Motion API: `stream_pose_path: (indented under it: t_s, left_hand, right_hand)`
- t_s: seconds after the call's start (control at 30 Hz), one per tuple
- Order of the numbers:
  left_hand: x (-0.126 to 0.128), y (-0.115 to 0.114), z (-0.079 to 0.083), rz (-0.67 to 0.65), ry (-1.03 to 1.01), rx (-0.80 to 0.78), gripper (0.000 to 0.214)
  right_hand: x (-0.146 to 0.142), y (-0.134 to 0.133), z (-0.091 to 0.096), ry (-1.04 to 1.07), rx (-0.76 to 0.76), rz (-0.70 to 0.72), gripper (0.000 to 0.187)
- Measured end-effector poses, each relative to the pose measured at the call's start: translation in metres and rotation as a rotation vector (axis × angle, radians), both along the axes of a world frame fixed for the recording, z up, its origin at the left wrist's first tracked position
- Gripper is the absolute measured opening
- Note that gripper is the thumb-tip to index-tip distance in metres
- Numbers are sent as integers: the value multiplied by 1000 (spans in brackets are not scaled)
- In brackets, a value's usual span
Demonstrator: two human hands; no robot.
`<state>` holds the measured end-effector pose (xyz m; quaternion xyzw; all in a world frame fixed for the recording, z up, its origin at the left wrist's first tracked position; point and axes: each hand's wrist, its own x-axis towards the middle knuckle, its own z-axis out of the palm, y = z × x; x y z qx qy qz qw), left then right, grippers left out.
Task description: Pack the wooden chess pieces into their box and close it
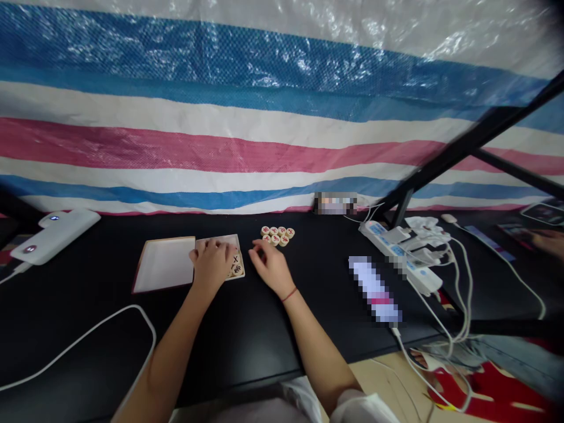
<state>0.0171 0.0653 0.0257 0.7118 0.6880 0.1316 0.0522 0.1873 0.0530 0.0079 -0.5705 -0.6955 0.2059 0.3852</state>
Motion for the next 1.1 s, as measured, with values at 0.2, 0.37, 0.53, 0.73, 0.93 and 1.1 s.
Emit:
stream_pose_path:
  t_s: [0.2, 0.37, 0.53, 0.73, 0.93, 1.1]
  left_hand:
    - [13, -7, -2, -28, 17, -11, 34]
    - [9, -5, -8, -45, -125, 80, 28]
    - [9, -8, -3, -42, -367, 177, 22]
    - [9, -13, 3, -77, -731, 90, 27]
    - [1, -10, -3, 29, -1043, 85, 32]
    - [-5, -4, -10, 29, -1159, 84, 38]
  right_hand:
    - [-24, -4, -5, 7, -98, 129, 24]
    - [-21, -2, -4, 97, -76, 120, 24]
    - [-22, -5, 0, 104, 25, 52, 32]
    - [-21, -9, 6, 115, 87, 86, 31]
    - [25, 6, 8, 63, 179, -232, 31]
    - [80, 14, -3, -30, -47, -487, 30]
